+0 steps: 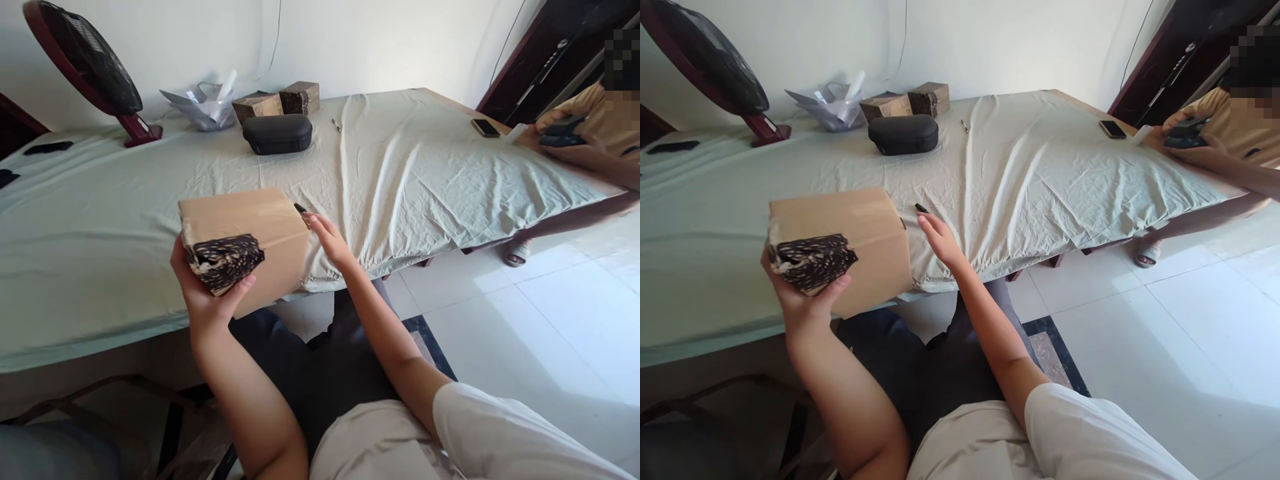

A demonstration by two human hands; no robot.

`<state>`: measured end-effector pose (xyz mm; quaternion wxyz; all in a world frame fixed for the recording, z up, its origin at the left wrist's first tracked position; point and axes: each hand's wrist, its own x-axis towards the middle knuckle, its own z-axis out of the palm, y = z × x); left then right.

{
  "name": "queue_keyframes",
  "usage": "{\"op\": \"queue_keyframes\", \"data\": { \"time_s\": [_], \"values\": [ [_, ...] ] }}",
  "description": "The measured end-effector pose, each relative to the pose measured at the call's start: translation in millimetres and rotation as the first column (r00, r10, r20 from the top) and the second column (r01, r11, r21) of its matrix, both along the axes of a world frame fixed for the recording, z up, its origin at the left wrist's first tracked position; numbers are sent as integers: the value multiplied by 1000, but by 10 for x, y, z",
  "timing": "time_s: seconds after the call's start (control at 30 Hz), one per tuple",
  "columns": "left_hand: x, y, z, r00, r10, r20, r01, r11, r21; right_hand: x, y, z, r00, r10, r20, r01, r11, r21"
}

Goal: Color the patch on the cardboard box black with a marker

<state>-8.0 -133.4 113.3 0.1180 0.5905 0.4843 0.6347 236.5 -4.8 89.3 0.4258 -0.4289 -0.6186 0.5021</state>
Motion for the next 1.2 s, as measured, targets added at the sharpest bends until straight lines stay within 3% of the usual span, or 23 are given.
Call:
{"op": "queue_keyframes", "data": {
  "time_s": [0.03, 0.1, 0.17, 0.23, 0.33, 0.53, 0.6, 0.63, 0.7, 0.73, 0.8, 0.9, 0.97, 1.03, 1.13, 1.2],
  "values": [
    [-18, 36, -39, 999, 23, 28, -23, 1000, 13, -23, 95, -74, 975, -147, 167, 137, 988, 70],
    [-33, 108, -105, 995, 75, 60, -77, 997, 32, -64, 289, -200, 815, -287, 503, 244, 958, 151],
    [-24, 175, -157, 990, 123, 75, -126, 991, 48, -106, 458, -273, 660, -308, 685, 229, 951, 208],
    [1, 229, -208, 983, 146, 112, -153, 987, 57, -148, 573, -282, 574, -277, 771, 166, 961, 221],
    [47, 287, -292, 966, 155, 208, -167, 985, 44, -175, 630, -214, 542, -211, 813, 104, 977, 184],
    [40, 367, -466, 955, 166, 248, -157, 986, -55, 120, 525, -69, 598, -138, 790, 111, 990, 88],
    [33, 383, -489, 950, 161, 266, -153, 987, -53, 278, 488, -27, 666, -138, 733, 114, 990, 83],
    [38, 388, -489, 950, 159, 270, -149, 987, -57, 355, 461, 5, 753, -130, 645, 116, 991, 64],
    [72, 394, -469, 951, 164, 264, -150, 986, -71, 497, 361, 112, 946, -98, 309, 103, 995, 2],
    [98, 400, -453, 952, 168, 255, -151, 985, -84, 561, 279, 190, 994, -70, 89, 73, 997, -29],
    [160, 424, -424, 952, 166, 258, -144, 984, -104, 671, 57, 391, 978, -62, -197, 61, 998, -15],
    [242, 503, -426, 937, 92, 338, -54, 991, -121, 762, -319, 726, 915, -53, -401, 52, 999, -14],
    [272, 570, -469, 929, 42, 367, 15, 988, -151, 751, -489, 890, 904, 12, -428, 3, 999, 34],
    [276, 626, -534, 936, 28, 350, 45, 979, -197, 676, -547, 966, 918, -11, -396, 82, 983, 163],
    [255, 661, -612, 947, 16, 322, 72, 963, -260, 480, -478, 951, 921, -109, -374, 265, 879, 396],
    [255, 646, -613, 967, -4, 255, 78, 957, -281, 328, -410, 913, 918, -142, -369, 311, 837, 451]
  ]
}}
